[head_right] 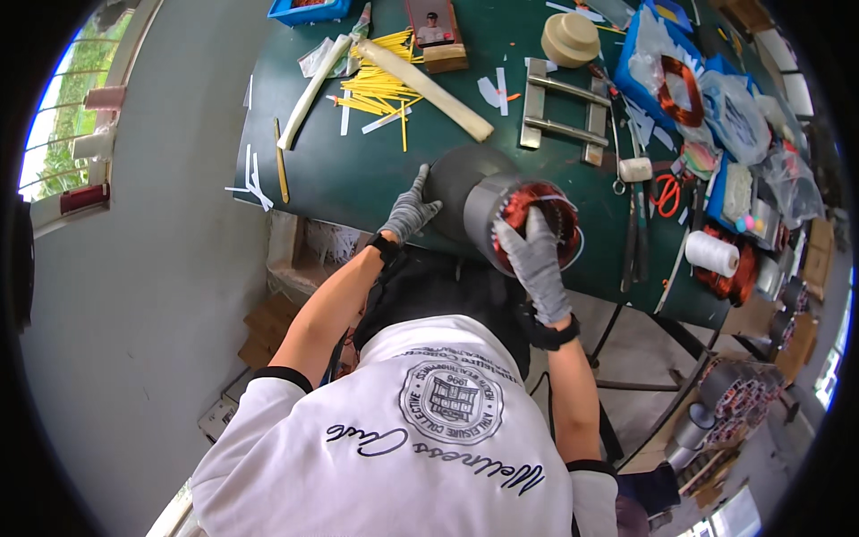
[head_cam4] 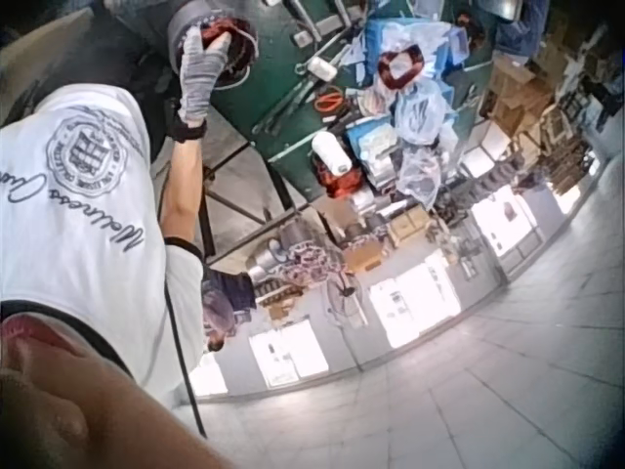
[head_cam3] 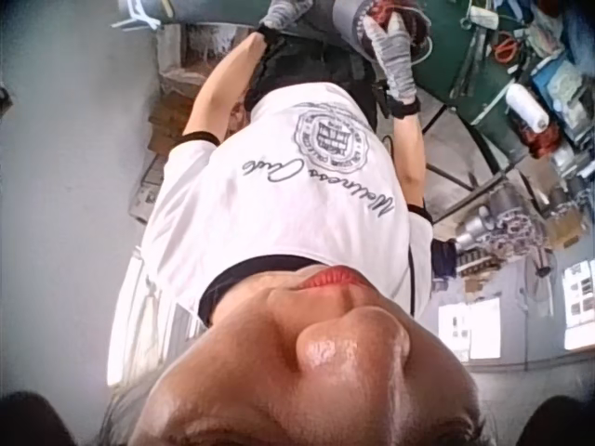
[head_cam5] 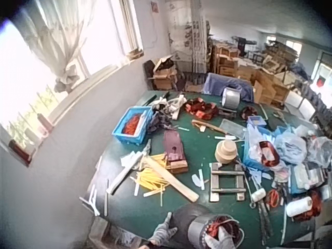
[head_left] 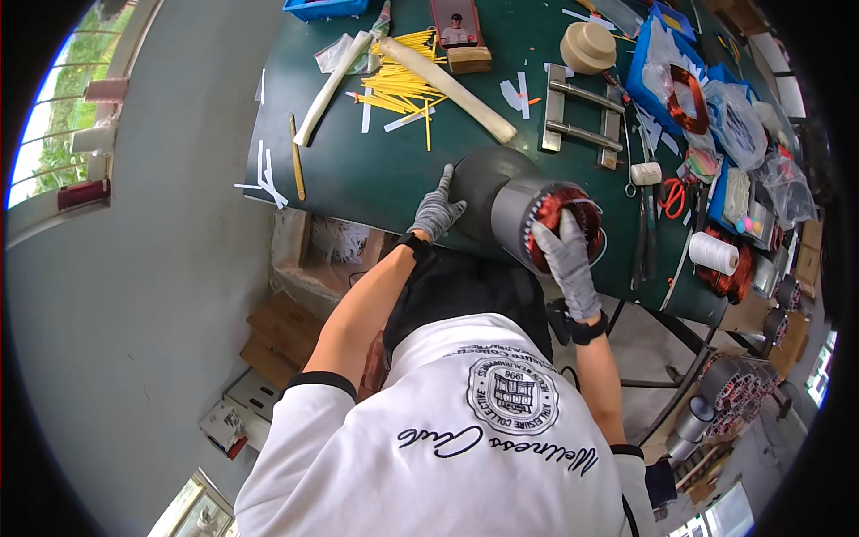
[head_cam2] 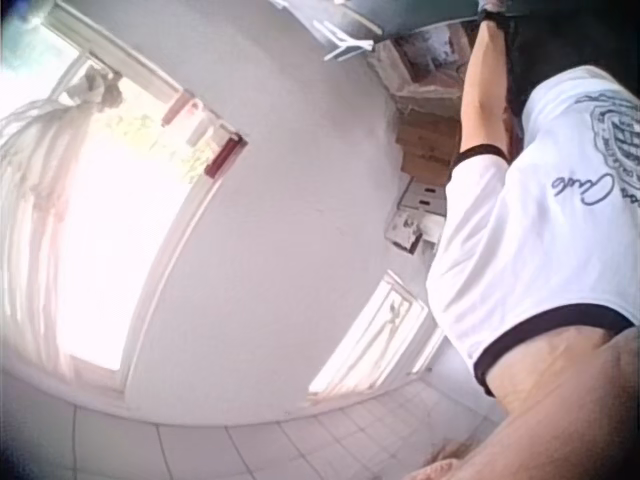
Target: Assembling and shaping components of a motor stator using a hammer and wooden blocks.
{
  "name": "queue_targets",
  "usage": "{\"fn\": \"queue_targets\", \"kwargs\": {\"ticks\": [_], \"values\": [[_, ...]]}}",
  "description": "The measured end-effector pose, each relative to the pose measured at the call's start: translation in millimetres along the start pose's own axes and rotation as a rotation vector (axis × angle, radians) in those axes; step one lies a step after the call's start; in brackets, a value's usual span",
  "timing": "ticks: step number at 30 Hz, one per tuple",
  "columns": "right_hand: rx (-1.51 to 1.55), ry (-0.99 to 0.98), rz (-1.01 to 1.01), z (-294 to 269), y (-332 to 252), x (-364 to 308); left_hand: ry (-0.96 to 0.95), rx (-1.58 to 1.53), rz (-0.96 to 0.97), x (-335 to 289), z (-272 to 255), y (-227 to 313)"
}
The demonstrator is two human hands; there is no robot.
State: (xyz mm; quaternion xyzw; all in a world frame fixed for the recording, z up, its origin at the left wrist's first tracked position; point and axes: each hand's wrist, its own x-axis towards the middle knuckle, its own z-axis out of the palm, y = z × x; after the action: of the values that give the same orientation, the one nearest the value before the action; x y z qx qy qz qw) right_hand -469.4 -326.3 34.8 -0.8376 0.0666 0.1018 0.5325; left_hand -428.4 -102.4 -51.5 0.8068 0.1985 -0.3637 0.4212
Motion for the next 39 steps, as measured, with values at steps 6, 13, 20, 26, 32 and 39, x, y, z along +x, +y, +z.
{"fn": "queue_targets", "kwargs": {"ticks": [6, 13, 20, 26, 32, 39], "values": [[-0.227, -0.039, 0.008, 43.1, -21.1, 34.1, -0.062, -0.071, 0.056, 1.6, -1.7, -5.9], [-0.136, -0.066, 0.001, 19.9, -19.7, 31.2, -0.082, -0.075, 0.036, -4.2, -9.8, -2.8], [0.408, -0.056, 0.275, -31.4, -11.6, 18.3, -0.056, -0.104, 0.015, 2.4, -3.8, -5.1], [0.631, 0.295, 0.317, -99.3, 74.3, 18.7, -0.051, -0.119, 0.023, 2.6, -1.1, -7.8], [0.774, 0.331, 0.435, -162.6, 173.9, 19.2, -0.012, -0.122, -0.001, -2.2, 4.8, -8.0], [0.877, 0.414, 0.401, -164.5, 178.4, 19.2, -0.017, -0.080, -0.058, 1.9, 14.2, -8.4]]}}
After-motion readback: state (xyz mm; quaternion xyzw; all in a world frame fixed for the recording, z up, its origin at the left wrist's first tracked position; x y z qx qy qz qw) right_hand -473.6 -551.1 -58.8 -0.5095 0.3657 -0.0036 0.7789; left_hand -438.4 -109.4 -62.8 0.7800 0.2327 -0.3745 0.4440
